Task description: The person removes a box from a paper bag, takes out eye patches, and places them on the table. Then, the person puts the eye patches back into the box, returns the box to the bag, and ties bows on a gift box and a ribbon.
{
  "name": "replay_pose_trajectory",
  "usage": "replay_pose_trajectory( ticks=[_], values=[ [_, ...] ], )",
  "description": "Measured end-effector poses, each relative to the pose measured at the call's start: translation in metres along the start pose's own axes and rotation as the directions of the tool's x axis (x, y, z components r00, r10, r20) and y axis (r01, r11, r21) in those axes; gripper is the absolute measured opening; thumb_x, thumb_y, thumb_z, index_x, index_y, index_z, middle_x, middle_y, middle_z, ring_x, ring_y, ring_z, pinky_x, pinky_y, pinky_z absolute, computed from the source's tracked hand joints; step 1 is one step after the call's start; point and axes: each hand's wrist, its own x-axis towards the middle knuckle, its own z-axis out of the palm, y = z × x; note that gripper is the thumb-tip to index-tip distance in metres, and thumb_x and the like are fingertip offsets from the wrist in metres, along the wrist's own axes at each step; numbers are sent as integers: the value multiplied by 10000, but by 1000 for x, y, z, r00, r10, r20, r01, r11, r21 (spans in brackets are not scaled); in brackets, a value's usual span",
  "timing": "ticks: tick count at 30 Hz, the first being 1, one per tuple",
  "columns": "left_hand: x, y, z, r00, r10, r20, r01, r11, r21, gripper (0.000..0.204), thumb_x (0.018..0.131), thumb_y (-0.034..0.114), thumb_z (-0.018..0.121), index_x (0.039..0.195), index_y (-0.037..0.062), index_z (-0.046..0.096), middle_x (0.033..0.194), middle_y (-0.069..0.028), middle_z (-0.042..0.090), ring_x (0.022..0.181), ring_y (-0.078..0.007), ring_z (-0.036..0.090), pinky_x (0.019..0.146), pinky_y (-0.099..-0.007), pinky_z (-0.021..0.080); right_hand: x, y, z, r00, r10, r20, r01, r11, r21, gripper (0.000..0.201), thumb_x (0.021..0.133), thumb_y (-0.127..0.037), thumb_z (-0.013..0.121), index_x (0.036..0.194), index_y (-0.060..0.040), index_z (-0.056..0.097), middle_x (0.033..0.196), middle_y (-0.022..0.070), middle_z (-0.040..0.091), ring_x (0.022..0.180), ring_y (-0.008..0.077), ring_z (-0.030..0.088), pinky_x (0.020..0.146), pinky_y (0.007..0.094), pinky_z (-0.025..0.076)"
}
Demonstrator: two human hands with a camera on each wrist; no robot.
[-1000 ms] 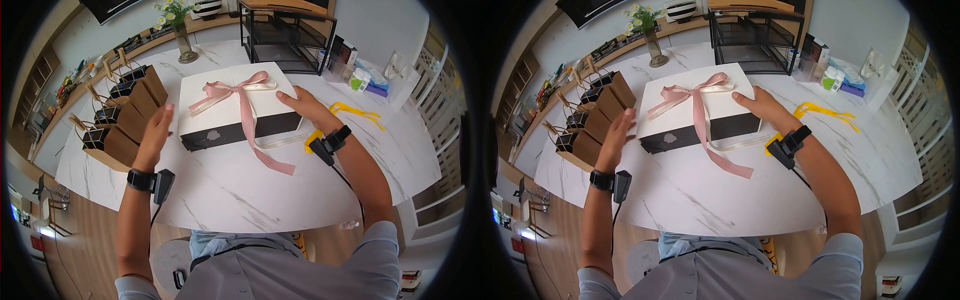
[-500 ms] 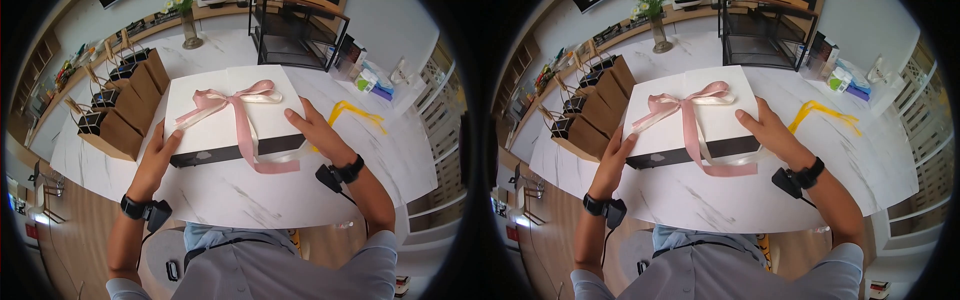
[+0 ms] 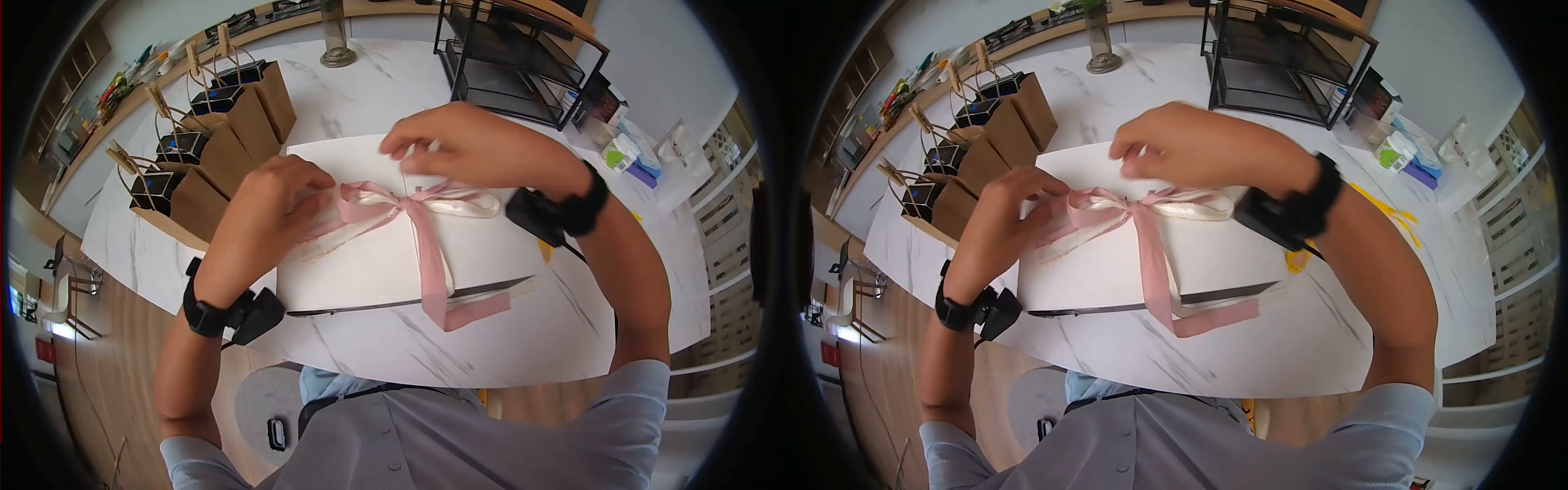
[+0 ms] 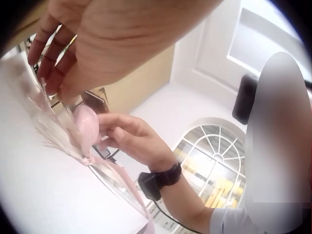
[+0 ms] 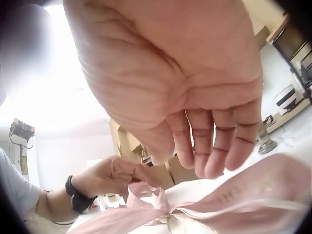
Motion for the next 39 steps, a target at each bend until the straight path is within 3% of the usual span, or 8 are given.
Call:
replay_pose_trajectory(
  ticks=[3, 10, 15, 20, 25, 32, 34, 39],
  values=[
    [6, -2, 2, 1000, -1, 25, 1, 1000, -27, 180, 833, 3, 704, 1012, -13, 716, 950, -137, 682, 910, -289, 637, 821, -366, 502, 32, -8, 11, 991, 68, 116, -53, 991, -126, 317, 925, -191, 641, 1156, 24, 673, 1031, 178, 712, 979, 267, 681, 846, 364, 530],
    [14, -14, 6, 999, -26, 39, 37, 947, -320, 285, 784, -40, 755, 1062, 8, 717, 1005, -117, 687, 892, -256, 653, 811, -344, 514, 53, 5, 15, 975, 9, 222, -41, 990, 138, 124, 871, -82, 651, 927, 29, 646, 824, 121, 712, 680, 182, 692, 661, 293, 530],
    [24, -2, 9, 981, 167, 100, -152, 978, -141, 294, 757, -21, 765, 1043, 5, 702, 1028, -109, 683, 928, -281, 642, 813, -364, 518, 37, 11, 1, 985, 42, 167, -79, 972, 222, 92, 843, -61, 654, 887, 18, 640, 754, 104, 686, 638, 151, 652, 621, 282, 505],
    [26, 2, 5, 955, 219, 201, -238, 968, 76, 209, 741, -8, 765, 924, -5, 665, 968, -101, 660, 886, -302, 635, 773, -374, 521, 13, 21, -16, 979, -133, 156, 105, 979, 174, 77, 792, -54, 662, 808, 11, 624, 728, 75, 658, 659, 124, 604, 606, 282, 477],
    [31, 4, 8, 980, 73, 185, -82, 996, 38, 141, 753, -34, 713, 861, -12, 626, 857, -122, 615, 777, -316, 625, 690, -380, 512, -10, -9, -1, 929, -354, 104, 360, 932, -45, 123, 745, -65, 699, 865, -74, 676, 863, 68, 650, 779, 260, 635, 667, 344, 526],
    [37, 11, 3, 959, 171, 224, -203, 970, 130, 167, 796, -42, 642, 959, -17, 666, 901, -160, 638, 865, -350, 650, 759, -414, 517, -28, 5, -22, 984, -177, -9, 177, 977, 117, 159, 819, -45, 687, 977, -52, 700, 974, 52, 698, 768, 180, 642, 668, 313, 511],
    [40, 15, -2, 945, 249, 214, -284, 947, 152, 181, 806, -50, 632, 979, -18, 674, 919, -166, 646, 885, -356, 648, 772, -421, 515, -32, 25, -38, 991, -99, -88, 79, 976, -204, 182, 858, -70, 655, 1028, -9, 674, 881, 125, 706, 753, 252, 657, 691, 350, 512],
    [82, 27, 7, 909, 291, 300, -375, 884, 278, 112, 903, 31, 613, 964, -26, 687, 898, -169, 679, 851, -356, 651, 743, -412, 513, -46, 34, -39, 991, 115, 63, -99, 971, -217, 233, 857, -107, 708, 1063, -11, 655, 889, 86, 678, 749, 211, 633, 672, 336, 499]
  ],
)
